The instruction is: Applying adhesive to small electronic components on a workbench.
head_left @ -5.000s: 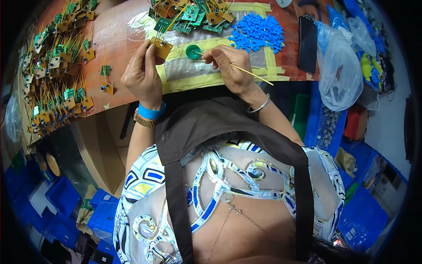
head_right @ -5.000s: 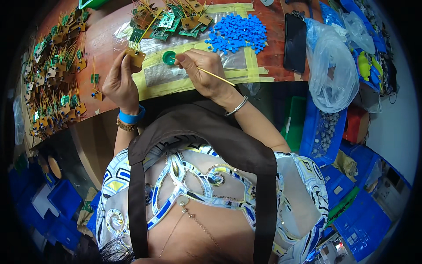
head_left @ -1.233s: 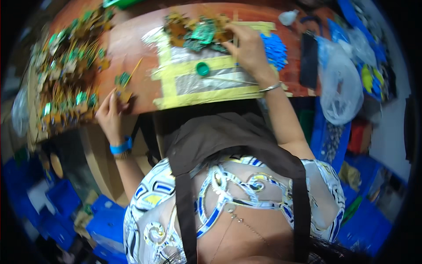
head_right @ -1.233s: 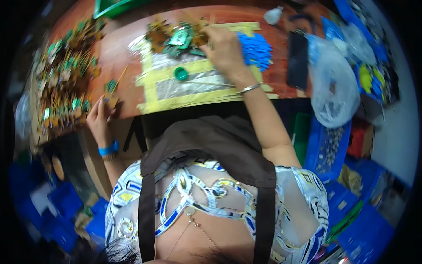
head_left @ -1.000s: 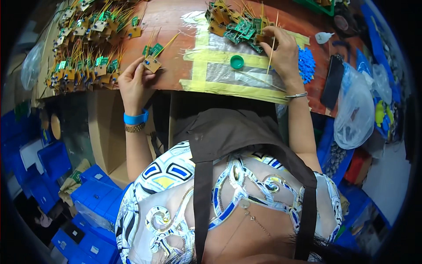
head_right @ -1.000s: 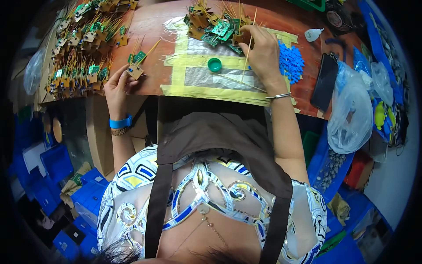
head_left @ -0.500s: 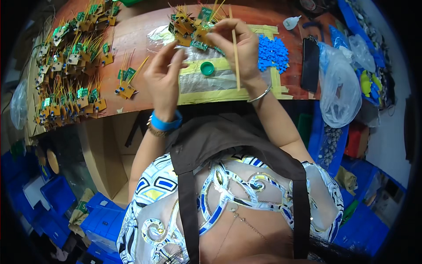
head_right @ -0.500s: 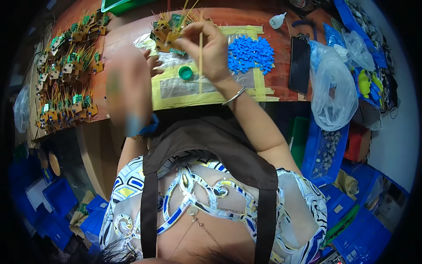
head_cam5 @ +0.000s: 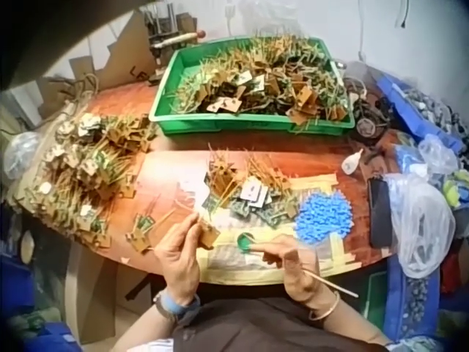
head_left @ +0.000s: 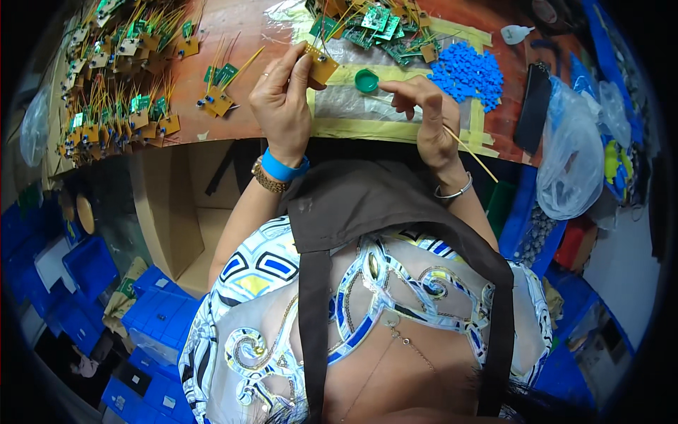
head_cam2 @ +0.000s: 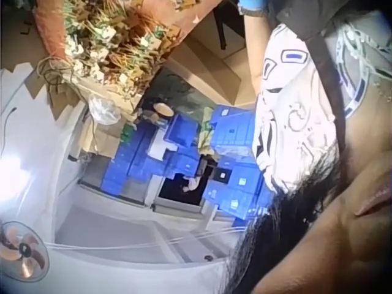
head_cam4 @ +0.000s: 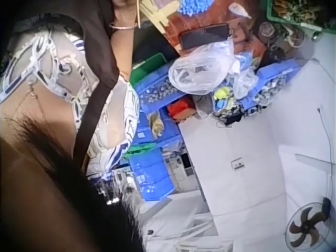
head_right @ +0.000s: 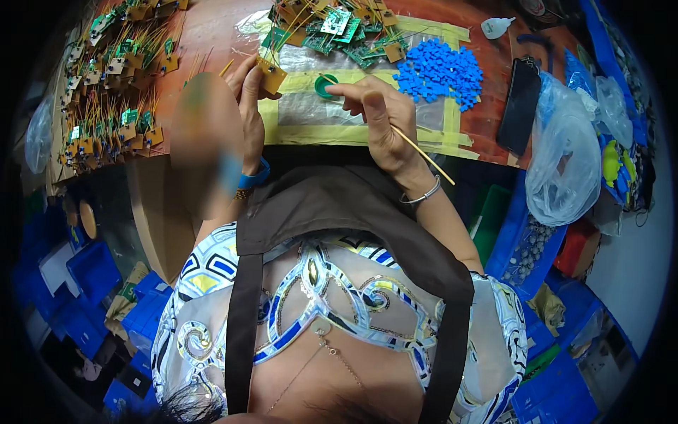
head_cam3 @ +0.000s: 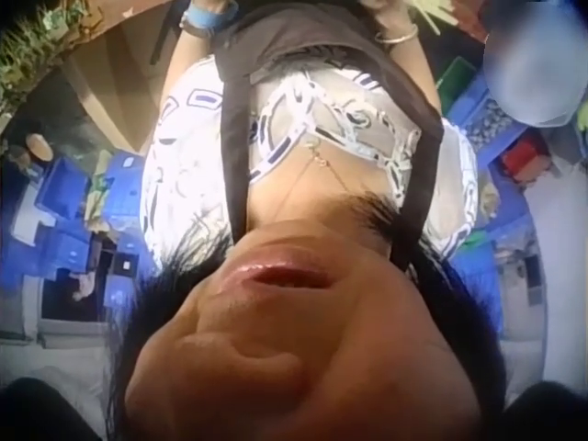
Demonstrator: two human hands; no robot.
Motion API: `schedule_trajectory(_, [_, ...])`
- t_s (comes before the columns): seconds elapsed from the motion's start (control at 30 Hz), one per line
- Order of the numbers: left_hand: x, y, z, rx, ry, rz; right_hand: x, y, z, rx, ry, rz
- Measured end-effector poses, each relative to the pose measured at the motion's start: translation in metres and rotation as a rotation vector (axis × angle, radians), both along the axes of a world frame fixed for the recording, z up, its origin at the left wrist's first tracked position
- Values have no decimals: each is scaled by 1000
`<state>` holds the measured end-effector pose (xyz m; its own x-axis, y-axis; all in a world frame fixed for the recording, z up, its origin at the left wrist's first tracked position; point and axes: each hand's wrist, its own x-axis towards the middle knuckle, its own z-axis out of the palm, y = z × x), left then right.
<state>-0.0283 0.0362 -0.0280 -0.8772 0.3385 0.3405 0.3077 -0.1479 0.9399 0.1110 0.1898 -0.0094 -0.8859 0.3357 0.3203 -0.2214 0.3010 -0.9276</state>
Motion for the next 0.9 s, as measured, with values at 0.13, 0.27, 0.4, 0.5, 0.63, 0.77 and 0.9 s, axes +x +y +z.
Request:
schedule_trajectory(0.13, [-1,-2,6,-28,-95,-73,0,-9,-3,-113,-162,-84])
schedule_trajectory(0.27, [2,-5,8,-14,-281,-111,4,-5,-16,-99,-152,-118])
schedule_trajectory(0.4, [6,-14,12,-104,-298,-150,-1,-5,-13,-4,-126,-148])
schedule_trajectory(0.5, [8,-15,9,-48,-329,-200,-5,-4,-21,76,-87,-157])
schedule_trajectory(0.63, [7,-22,5,-68,-382,-283,-5,-4,-17,90,-115,-151])
schedule_trajectory(0.77, [13,-18,10,-85,-503,-349,3,-9,0,-155,-54,-142])
schedule_trajectory(0.9, [18,-15,19,-57,-678,-414,0,-19,13,-299,-58,-51])
